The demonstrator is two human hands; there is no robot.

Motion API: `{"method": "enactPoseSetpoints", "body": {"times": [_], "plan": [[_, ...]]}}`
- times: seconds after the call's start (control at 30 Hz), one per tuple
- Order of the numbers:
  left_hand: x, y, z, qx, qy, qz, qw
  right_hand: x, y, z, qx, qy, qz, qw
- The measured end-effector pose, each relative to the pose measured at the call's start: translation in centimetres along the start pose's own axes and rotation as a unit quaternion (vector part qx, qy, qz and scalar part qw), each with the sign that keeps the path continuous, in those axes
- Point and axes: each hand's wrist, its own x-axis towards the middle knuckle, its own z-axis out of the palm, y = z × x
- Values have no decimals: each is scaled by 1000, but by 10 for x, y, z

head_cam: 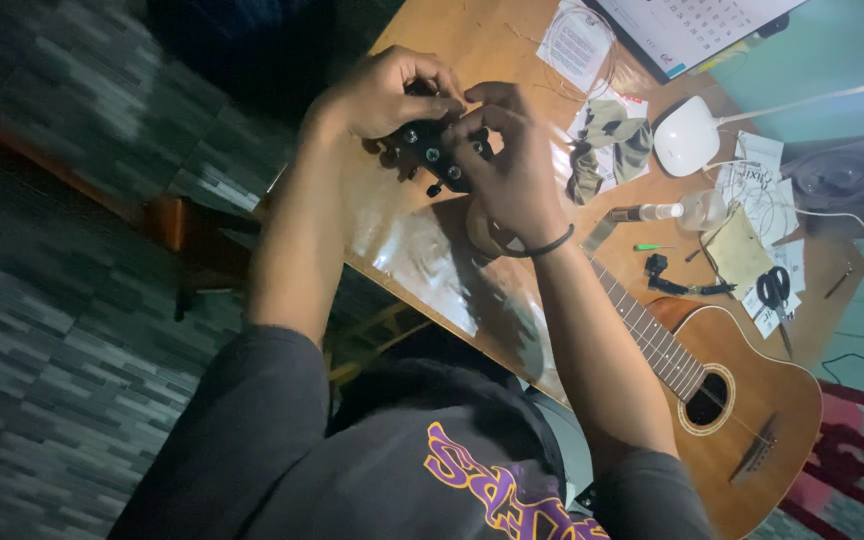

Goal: The person removes an old guitar string from the bridge of an acoustic guitar using a string winder. They then thread a new string through the bridge, pull it taut, and tie a knot to secure it. Finally, they insert the string into the tuning peg and wind it to tighten.

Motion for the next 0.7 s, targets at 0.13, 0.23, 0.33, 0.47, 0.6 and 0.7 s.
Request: {"method": "enactPoseSetpoints", "body": {"times": [0.13, 0.23, 0.33, 0.47, 0.6, 0.7], "plan": [[0, 8, 1, -63, -3, -35, 997, -6, -8, -10, 34, 7, 32, 999], [-2, 8, -1, -66, -22, -28, 997, -12, -5, -9, 15, -10, 14, 1000], [-2, -1, -1, -62, -21, 35, 997, -20, -1, -6, -38, -22, -6, 999], [0, -3, 0, -57, -27, 41, 997, -24, 5, -6, -48, 11, -20, 999], [-1, 3, 0, -44, -21, 24, 999, -25, 7, -4, -32, 48, -33, 998], [-3, 6, -2, -22, -21, 31, 999, -26, 10, -4, -22, 56, -45, 997]]}}
